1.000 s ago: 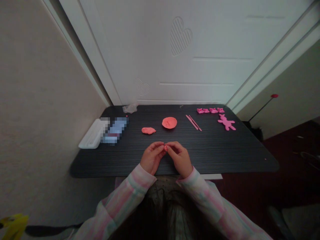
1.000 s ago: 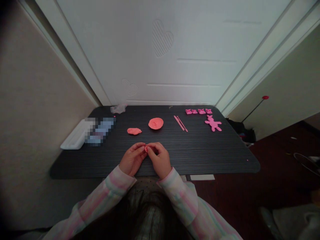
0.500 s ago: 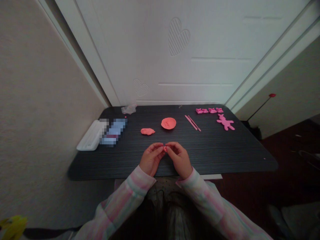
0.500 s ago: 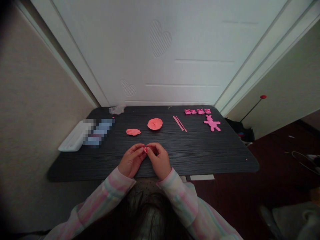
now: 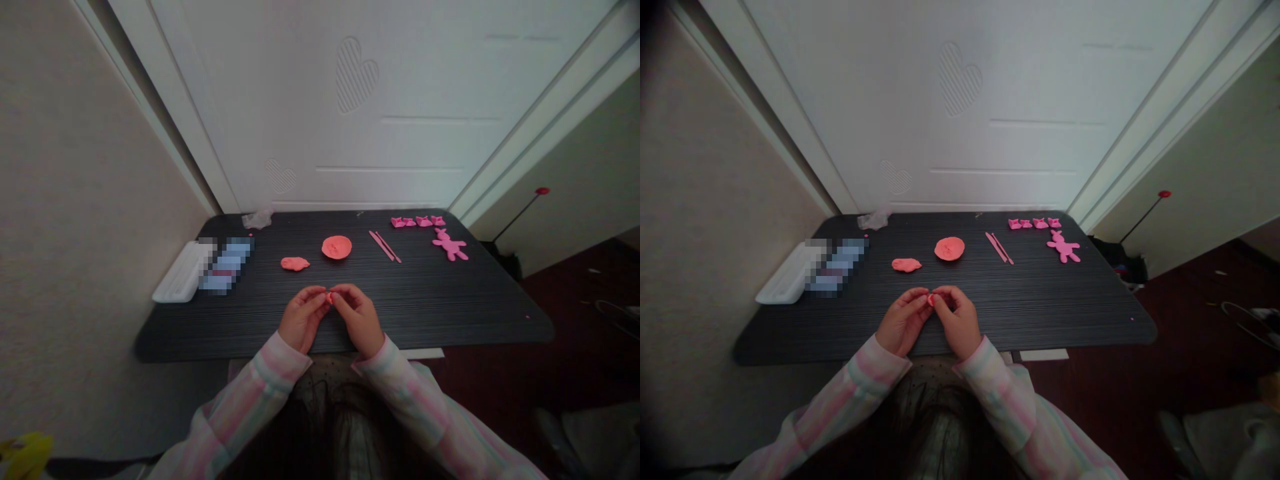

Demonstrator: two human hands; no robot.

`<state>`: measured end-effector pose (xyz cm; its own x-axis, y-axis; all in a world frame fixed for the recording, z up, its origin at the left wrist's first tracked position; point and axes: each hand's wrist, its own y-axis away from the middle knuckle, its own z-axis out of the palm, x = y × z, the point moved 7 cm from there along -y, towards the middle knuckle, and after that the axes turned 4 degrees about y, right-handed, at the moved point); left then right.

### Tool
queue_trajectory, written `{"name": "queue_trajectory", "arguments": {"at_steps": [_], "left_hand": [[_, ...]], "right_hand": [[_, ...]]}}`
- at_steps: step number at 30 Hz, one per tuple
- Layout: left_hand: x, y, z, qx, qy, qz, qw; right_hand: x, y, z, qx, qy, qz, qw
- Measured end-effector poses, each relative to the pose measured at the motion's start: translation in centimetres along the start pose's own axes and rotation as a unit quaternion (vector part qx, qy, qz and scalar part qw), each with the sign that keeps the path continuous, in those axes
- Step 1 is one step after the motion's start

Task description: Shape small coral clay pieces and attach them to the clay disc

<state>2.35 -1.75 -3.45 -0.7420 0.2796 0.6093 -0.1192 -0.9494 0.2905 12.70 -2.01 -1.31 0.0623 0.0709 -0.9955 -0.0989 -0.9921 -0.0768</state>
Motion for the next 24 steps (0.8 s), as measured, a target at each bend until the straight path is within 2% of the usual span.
{"name": "queue_trajectory", "arguments": {"at_steps": [24], "left_hand": [[0.01, -0.08, 0.03, -0.004, -0.001, 0.002, 1.000]], "right_hand": [[-0.32, 0.02, 0.02, 0.002, -0.003, 0.004, 1.000]]}}
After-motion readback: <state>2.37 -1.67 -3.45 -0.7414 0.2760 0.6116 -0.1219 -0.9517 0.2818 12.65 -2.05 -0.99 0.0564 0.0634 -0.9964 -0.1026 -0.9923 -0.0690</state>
